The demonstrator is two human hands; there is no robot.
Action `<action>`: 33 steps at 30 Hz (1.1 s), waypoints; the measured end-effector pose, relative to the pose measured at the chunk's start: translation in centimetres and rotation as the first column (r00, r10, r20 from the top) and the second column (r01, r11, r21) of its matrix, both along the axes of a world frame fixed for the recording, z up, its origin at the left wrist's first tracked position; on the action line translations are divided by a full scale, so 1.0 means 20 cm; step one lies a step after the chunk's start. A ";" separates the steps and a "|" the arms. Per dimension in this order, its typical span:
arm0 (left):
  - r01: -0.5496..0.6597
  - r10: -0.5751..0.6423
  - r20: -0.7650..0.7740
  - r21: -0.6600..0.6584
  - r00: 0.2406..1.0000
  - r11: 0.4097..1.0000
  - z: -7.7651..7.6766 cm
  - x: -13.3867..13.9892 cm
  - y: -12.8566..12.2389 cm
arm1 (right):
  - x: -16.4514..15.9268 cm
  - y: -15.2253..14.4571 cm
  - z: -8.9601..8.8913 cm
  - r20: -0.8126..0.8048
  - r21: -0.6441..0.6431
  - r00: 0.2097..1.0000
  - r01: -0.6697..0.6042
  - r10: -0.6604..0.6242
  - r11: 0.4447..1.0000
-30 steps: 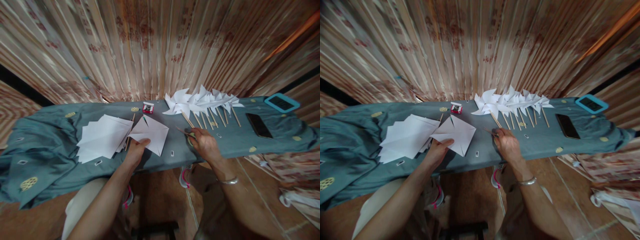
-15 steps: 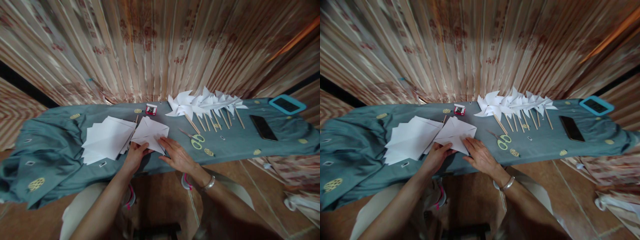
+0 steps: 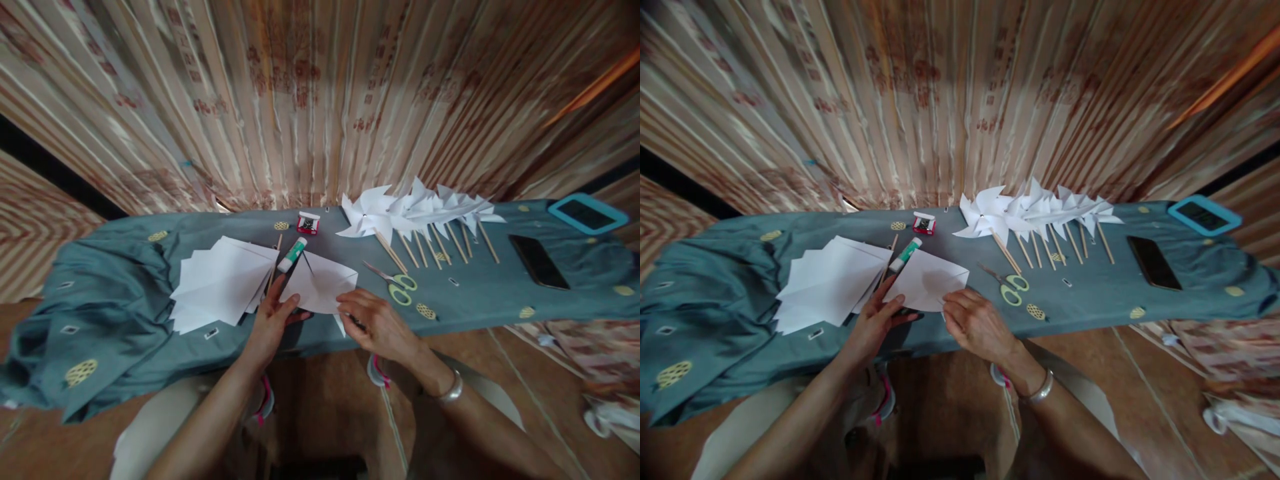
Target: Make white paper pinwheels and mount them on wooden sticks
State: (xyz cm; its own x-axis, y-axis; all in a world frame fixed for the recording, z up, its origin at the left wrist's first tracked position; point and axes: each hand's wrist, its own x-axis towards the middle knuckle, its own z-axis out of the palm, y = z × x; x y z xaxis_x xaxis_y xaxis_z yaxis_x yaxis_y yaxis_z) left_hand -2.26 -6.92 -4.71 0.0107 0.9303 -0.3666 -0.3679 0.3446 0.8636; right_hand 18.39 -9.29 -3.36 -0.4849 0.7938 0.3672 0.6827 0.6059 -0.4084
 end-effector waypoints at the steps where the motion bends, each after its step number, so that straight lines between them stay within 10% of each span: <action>1: -0.004 0.005 -0.018 0.009 1.000 1.000 0.00 -0.01 0.00 | 0.01 0.00 0.01 -0.011 -0.022 1.000 0.000 0.000 1.000; 5: 0.067 -0.001 -0.346 0.180 0.938 0.981 -0.01 -0.08 0.02 | 0.02 0.00 0.02 -0.086 -0.089 0.996 0.024 -0.032 0.996; 12: 0.312 0.305 -0.764 0.544 0.569 0.779 0.01 -0.18 0.13 | 0.02 0.07 -0.03 -0.051 -0.038 0.990 0.128 -0.130 0.991; 24: 0.649 0.238 -0.971 0.196 0.023 0.735 0.01 -0.06 0.44 | -0.02 0.16 -0.06 -0.023 -0.116 0.970 0.237 -0.241 0.965; 30: 0.606 0.164 -0.983 0.183 0.088 0.774 0.01 -0.05 0.53 | -0.03 0.16 -0.04 -0.065 -0.148 0.971 0.217 -0.228 0.965; 33: 0.448 0.111 -0.889 0.328 0.445 0.832 0.06 -0.01 0.47 | -0.04 0.15 -0.02 -0.236 -0.236 0.934 0.212 -0.267 0.948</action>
State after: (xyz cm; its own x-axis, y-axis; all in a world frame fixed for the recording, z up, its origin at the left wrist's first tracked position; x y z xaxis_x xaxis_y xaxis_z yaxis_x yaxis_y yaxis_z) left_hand -2.56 2.42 -3.60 0.1373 0.9743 0.1784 0.6602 -0.2243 0.7168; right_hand 17.57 -6.24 -3.74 -0.1799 0.9451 0.2728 0.6490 0.3225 -0.6890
